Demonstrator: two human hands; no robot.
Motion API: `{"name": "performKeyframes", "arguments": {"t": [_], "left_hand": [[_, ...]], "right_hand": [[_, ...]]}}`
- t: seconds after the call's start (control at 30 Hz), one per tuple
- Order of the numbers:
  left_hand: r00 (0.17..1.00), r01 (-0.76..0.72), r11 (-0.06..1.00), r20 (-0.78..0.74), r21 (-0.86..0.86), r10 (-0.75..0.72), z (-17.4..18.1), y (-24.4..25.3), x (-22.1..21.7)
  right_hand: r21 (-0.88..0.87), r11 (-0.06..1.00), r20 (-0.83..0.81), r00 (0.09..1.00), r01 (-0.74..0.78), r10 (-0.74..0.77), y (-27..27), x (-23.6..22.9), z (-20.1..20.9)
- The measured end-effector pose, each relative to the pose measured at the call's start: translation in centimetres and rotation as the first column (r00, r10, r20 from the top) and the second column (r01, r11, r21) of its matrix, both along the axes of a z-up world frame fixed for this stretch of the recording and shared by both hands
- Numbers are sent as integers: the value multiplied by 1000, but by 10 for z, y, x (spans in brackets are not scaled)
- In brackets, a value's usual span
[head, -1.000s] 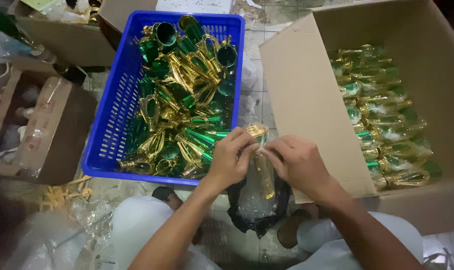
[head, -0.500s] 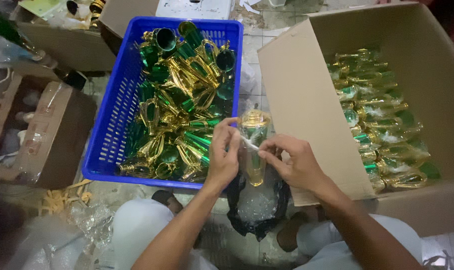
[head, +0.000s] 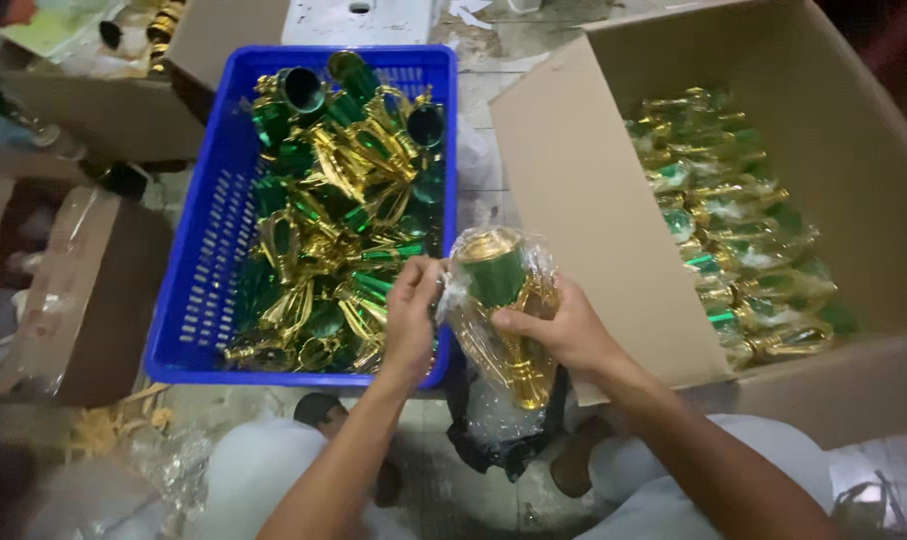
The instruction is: The person wraps plastic trophies in bubble wrap and places them into a cardboard box.
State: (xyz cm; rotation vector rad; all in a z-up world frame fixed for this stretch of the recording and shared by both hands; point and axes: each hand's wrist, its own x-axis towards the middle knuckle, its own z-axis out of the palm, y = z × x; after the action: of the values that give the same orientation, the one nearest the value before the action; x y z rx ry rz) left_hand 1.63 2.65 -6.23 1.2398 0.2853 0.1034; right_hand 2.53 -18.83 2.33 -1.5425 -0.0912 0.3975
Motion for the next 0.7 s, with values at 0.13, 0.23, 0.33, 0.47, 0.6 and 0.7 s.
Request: {"name": "performKeyframes", "arguments": {"t": [0.13,0.23,0.33,0.47,0.6,0.7], "left_hand": [[997,69,827,-19,557,-71,39,9,-4],[988,155,427,-140,891,-67,12,10,0],[946,322,296,-319,899,-60,-28,1,5],[969,242,162,-247,957,10,-110,-2,7],[929,347,167,-362,923,73,-86,-4,6],[804,515,226,-557,827,206,-88,-1,8]], "right_hand": [[-37,998,-82,995,-57,54,-24,-6,19],[-12,1000,-135,991,0,-2,-61,-12,2],[25,989,-107,984,144,-140,-95,-14,11],[-95,908,-187,889,408,-419,-166,6,23],[-251,761,-161,749,599,-643,-247,68,-8],[-118,614,-346,547,781,-762,-265,130,-9]]}}
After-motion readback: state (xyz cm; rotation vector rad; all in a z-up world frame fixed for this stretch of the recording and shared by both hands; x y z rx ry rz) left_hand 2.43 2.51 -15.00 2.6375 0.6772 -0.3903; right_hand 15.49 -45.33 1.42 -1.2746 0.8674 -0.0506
